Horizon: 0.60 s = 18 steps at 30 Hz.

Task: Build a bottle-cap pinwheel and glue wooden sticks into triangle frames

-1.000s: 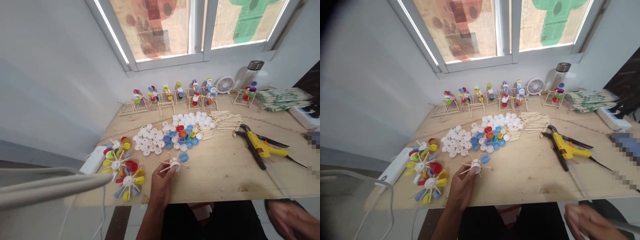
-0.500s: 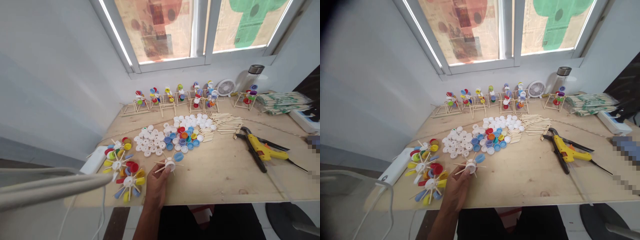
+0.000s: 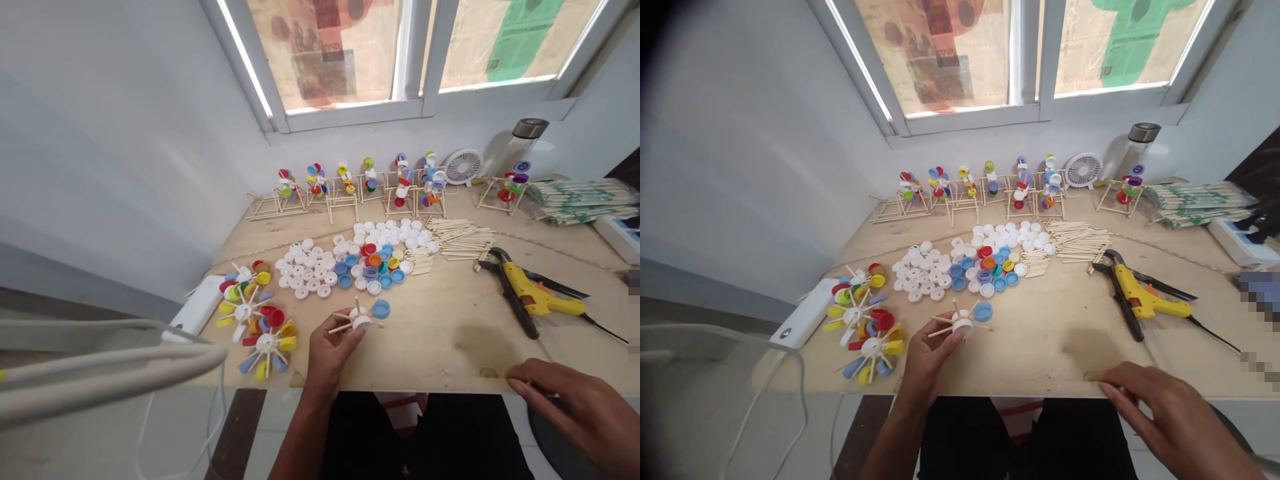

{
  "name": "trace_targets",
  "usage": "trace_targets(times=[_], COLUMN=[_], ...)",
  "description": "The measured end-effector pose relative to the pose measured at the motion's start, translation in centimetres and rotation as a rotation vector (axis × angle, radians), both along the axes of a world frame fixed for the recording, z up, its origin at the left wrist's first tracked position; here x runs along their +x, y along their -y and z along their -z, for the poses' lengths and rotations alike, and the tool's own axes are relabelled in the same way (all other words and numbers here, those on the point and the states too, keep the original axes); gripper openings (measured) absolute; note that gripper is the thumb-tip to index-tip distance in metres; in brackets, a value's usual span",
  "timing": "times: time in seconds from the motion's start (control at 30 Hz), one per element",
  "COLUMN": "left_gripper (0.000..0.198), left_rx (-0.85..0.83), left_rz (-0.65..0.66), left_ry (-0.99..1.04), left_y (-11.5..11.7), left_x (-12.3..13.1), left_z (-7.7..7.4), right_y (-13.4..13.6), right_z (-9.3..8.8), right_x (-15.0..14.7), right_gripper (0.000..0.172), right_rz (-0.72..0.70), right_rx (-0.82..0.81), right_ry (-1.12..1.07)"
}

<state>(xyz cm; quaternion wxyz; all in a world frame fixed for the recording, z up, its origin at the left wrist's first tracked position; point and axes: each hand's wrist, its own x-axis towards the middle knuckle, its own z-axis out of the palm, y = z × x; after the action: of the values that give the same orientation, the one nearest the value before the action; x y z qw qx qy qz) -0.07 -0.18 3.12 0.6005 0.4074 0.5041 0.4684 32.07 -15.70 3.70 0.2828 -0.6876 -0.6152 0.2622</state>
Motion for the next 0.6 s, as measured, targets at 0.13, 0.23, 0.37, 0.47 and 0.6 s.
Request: trace_targets(times=[0.13, 0.23, 0.37, 0.47, 0.6], left_gripper=[0.034, 0.031, 0.025, 0.025, 0.028], left_rx=[0.047, 0.078, 0.105, 0.117, 0.135], left_rz=[0.055, 0.105, 0.211, 0.301, 0.431], left_ry=[-0.035, -0.063, -0.117, -0.171, -0.228], left_y=[-0.1, 0.0, 0.0, -0.1, -0.4], left_x=[0.1, 0.2, 0.2, 0.1, 0.2], left_z=[0.4, 0.3, -0.2, -0.7, -1.2], right_y=[-6.1, -9.5, -12.7, -13.8, -14.1], right_z=[-5.1, -4.9, -3.4, -3.2, -3.2], right_x=[-6.4, -9.0, -10.3, -10.9, -11.8], right_gripper=[0.022, 0.036, 0.056, 0.063, 0.060], right_rz=[-0.107, -0.125, -0.284, -0.384, -0.446], right_rx=[0.117, 0.129, 0.106, 0.055, -0.027], right_ry=[-0.073, -0.088, -0.184, -0.228, -0.246])
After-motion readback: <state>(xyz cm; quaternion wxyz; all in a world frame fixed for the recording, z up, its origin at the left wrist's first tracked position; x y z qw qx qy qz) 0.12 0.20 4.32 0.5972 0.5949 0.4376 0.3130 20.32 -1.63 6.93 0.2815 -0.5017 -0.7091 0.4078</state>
